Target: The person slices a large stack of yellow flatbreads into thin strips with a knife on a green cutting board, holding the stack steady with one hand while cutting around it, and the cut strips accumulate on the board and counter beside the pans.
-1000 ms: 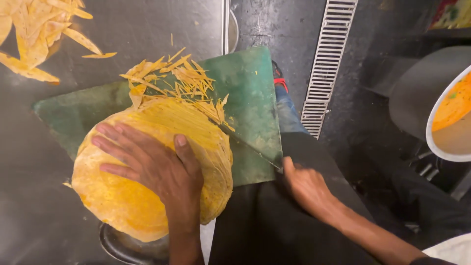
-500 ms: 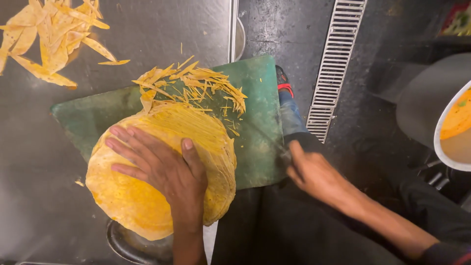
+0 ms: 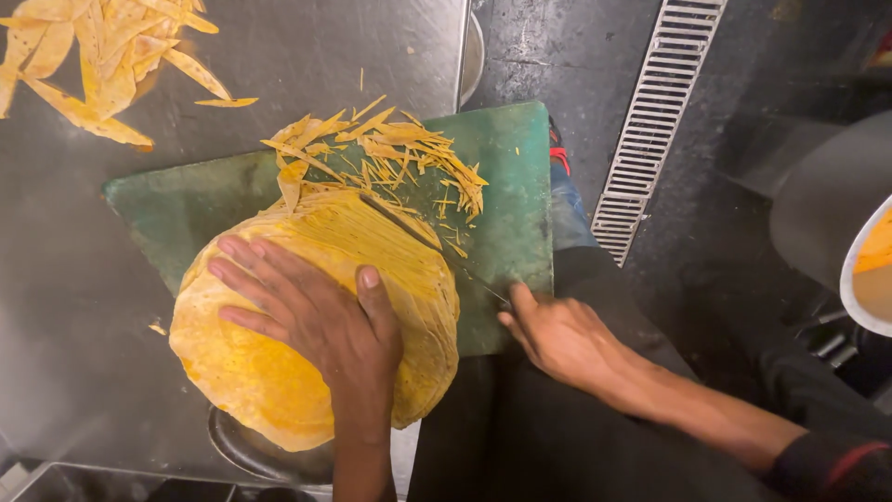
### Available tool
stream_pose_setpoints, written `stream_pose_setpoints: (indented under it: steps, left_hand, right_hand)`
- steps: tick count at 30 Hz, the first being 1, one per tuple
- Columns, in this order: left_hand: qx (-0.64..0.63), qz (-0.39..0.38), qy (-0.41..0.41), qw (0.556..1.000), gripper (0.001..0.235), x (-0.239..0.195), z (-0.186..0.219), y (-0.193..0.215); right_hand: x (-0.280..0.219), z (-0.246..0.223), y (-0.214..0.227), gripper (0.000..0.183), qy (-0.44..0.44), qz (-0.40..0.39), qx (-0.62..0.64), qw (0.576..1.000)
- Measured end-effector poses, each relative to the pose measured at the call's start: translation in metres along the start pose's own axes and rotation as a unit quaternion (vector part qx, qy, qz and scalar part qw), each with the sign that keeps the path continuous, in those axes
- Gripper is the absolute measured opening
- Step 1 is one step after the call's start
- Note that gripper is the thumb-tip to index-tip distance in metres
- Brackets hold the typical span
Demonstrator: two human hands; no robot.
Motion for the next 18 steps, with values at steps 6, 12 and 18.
stream_pose_setpoints:
  steps: [6,12,18]
  left_hand:
    - [0.013,0.004,-0.007,1.0,0.084,-0.001,-0.004,-0.003]
    - [0.025,-0.013,-0.008,1.0,0.085,0.004,-0.002,-0.002]
    - [0.042,-0.008,-0.02,0.999,0.086,0.003,-0.001,0.002]
  right_hand:
    - [0.016,-0.002,-0.011,0.032,-0.033,-0.003,-0.085,0.996]
    - [-0.001,0.006,-0.019,0.031,-0.029,0.047,-0.088,0.995]
    - [-0.006,0.015,-0.031,0.031,-0.053,0.034,-0.084,0.994]
Point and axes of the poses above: each hand's wrist, its own x-axis towards the middle knuckle, its own y-axis out of the back of the hand, z = x × y, the point moved 5 cm from there along x, towards the middle knuckle, and after that the axes turned 11 degrees about -z, right-handed, at the moved point
